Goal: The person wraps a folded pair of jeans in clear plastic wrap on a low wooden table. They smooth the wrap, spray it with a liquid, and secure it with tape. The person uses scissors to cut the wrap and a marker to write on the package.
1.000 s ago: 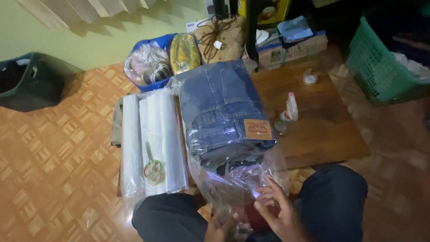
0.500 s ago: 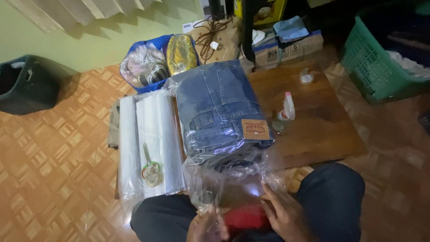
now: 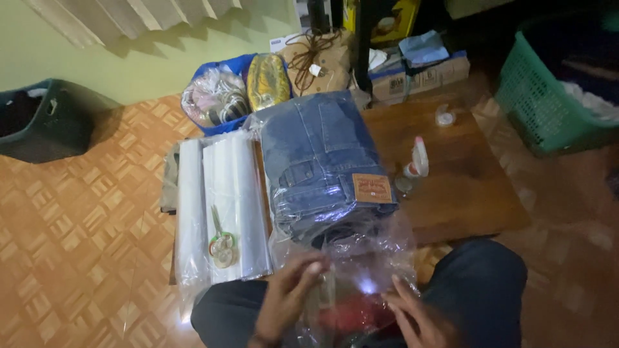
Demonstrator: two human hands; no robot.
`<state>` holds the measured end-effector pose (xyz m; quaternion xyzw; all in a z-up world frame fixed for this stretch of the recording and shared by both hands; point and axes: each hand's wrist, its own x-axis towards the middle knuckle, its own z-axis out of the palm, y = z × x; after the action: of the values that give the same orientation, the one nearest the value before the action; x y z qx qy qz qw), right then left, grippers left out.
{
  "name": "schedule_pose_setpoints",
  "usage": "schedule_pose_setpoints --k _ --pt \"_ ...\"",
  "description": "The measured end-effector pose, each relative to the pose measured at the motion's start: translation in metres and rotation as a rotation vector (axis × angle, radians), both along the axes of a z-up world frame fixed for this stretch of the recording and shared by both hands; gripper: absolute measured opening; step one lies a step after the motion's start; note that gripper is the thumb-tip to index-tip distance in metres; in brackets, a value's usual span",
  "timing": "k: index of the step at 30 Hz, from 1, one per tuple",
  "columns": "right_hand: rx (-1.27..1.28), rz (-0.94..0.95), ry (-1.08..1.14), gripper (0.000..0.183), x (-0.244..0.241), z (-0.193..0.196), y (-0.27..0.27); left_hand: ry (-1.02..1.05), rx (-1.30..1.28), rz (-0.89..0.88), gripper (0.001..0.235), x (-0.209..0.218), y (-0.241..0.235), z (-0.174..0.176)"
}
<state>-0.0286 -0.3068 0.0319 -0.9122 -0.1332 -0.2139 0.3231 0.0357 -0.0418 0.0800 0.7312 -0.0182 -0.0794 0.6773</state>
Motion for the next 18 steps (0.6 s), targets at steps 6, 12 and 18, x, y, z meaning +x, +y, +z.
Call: schedule_pose_setpoints --k 6,12,18 --pt "0.056 -0.034 0.134 0.062 -0.016 -0.022 0.002 -0.094 1.025 -0.376 0.043 0.013 0.004 -0.148" --pt "0.057 0.137 0.180 0.061 -0.012 -0.028 -0.004 -0.312 0.745 -0.106 0.023 0.032 -0.030 -0.070" --pt "-0.032 0.106 -0.040 0.053 0.001 -0.009 0.000 0.052 0.631 -0.582 0.061 0.064 -0.068 -0.119"
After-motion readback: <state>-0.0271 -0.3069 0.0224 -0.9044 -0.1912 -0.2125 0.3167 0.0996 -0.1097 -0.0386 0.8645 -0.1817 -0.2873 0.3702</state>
